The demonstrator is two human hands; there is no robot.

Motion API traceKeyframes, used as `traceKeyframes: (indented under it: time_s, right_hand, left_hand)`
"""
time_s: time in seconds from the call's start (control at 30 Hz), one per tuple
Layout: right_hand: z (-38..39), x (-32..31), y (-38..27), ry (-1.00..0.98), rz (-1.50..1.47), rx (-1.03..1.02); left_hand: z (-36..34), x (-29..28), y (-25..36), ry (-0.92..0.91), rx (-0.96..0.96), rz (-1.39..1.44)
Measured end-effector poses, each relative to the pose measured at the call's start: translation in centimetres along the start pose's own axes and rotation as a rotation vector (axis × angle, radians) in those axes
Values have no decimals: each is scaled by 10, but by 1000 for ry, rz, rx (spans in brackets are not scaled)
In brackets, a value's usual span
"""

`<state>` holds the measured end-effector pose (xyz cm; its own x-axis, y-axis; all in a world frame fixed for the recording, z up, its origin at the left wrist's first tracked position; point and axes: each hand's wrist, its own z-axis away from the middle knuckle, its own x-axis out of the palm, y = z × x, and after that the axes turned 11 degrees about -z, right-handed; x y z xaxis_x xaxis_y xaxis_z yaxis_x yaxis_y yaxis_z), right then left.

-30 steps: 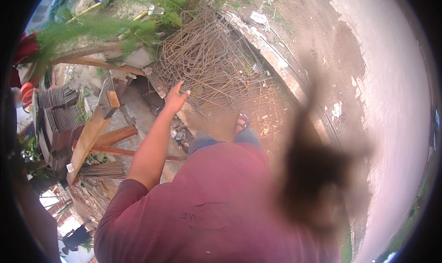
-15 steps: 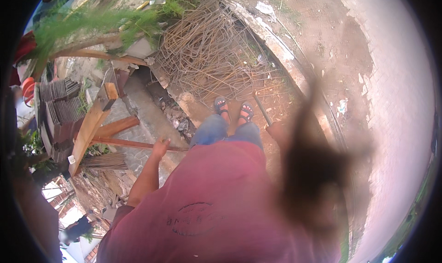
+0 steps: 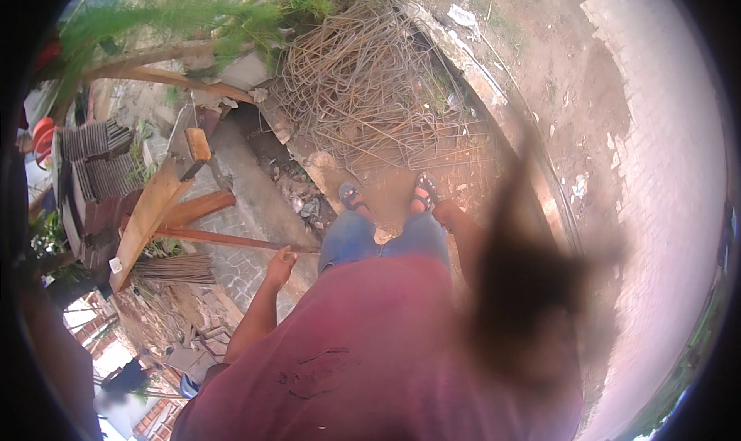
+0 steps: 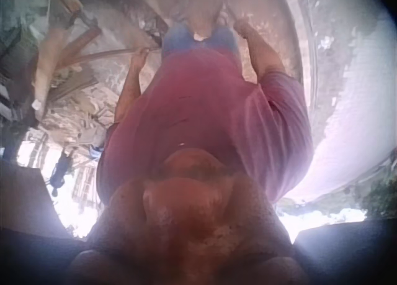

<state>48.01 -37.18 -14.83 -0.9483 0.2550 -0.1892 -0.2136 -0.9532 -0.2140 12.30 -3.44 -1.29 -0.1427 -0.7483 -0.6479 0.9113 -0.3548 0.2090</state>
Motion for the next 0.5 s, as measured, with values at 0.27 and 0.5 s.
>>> traceKeyframes:
  time_s: [0.27, 0.5]
  right_hand:
    - [-222, 166, 5, -80, -15, -199]
    - [-311, 156, -38, -208, -189, -224]
  left_hand:
    - [9, -13, -115, -212, -398, 266]
    - [51, -15, -169, -260, -645, 241]
